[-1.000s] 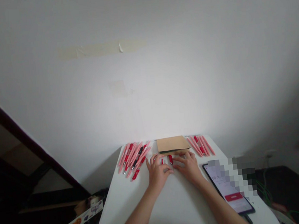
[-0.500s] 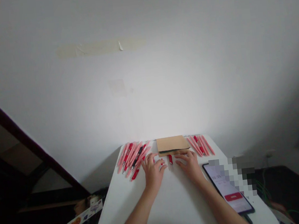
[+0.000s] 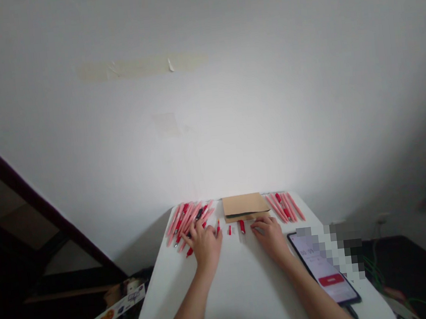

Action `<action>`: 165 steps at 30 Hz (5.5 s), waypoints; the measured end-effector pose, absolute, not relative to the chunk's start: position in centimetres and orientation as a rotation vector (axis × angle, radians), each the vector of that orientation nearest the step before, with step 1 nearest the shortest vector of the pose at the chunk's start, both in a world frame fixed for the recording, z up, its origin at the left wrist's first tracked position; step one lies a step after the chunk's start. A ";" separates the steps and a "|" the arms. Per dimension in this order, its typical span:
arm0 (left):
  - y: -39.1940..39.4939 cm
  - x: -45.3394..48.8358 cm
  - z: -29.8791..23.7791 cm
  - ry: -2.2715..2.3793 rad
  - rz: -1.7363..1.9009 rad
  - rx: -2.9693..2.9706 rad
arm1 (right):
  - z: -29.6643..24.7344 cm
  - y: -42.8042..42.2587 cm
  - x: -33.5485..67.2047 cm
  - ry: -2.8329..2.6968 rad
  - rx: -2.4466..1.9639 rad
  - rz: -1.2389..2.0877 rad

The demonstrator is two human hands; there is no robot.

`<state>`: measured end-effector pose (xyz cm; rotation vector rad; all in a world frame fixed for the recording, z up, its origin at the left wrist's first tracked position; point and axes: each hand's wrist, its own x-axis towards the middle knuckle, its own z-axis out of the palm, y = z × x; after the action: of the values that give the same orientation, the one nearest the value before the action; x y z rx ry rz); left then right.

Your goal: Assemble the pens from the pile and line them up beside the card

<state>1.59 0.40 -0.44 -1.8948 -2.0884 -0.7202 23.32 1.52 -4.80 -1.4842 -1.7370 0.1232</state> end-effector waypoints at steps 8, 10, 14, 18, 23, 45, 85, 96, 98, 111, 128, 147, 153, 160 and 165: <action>0.5 1.5 -0.4 -2.106 -0.785 -1.890 | -4.8 1.6 23.4 -1.782 -1.513 0.128; 0.5 1.4 -0.2 -2.113 -0.810 -1.877 | -4.8 1.5 23.3 -1.773 -1.515 0.109; 0.6 1.4 0.1 -2.102 -0.877 -1.870 | -4.7 1.5 23.3 -1.775 -1.515 0.079; 0.8 1.4 -0.2 -2.040 -0.963 -1.889 | -4.5 1.3 23.2 -1.796 -1.530 0.066; 1.2 1.3 -1.2 -1.917 -1.074 -1.902 | -4.1 1.0 23.0 -1.841 -1.569 0.089; 1.0 2.1 -1.5 -1.596 -1.159 -2.293 | -3.3 1.1 23.0 -1.647 -1.154 0.253; 0.9 1.4 -0.7 -1.776 -1.105 -2.080 | -4.5 2.0 23.7 -1.436 -1.270 0.330; 0.7 1.4 -0.4 -1.839 -1.046 -2.055 | -4.3 1.9 23.8 -1.415 -1.272 0.323; 0.6 1.5 -0.3 -1.868 -1.017 -2.043 | -4.3 1.9 23.8 -1.417 -1.274 0.330; 0.5 1.8 -0.7 -1.955 -0.855 -1.988 | -4.6 2.0 23.9 -1.422 -1.282 0.325; 0.4 1.8 -0.4 -1.954 -0.817 -1.974 | -4.7 2.0 23.9 -1.430 -1.279 0.342; 1.2 1.6 -1.3 -1.728 -1.154 -2.214 | -4.8 2.1 23.6 -1.439 -1.252 0.349; 1.3 1.9 -1.8 -1.694 -1.246 -2.223 | -5.2 2.3 23.5 -1.509 -1.233 0.355; 1.4 1.8 -2.3 -1.745 -1.220 -2.209 | -5.6 2.5 23.6 -1.499 -1.232 0.342; 1.3 1.9 -2.4 -1.771 -1.138 -2.183 | -5.3 2.4 23.7 -1.469 -1.239 0.343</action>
<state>1.87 1.33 -2.38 -2.1833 -1.7708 -1.1377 23.69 2.35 -5.34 -1.2389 -1.4694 0.3427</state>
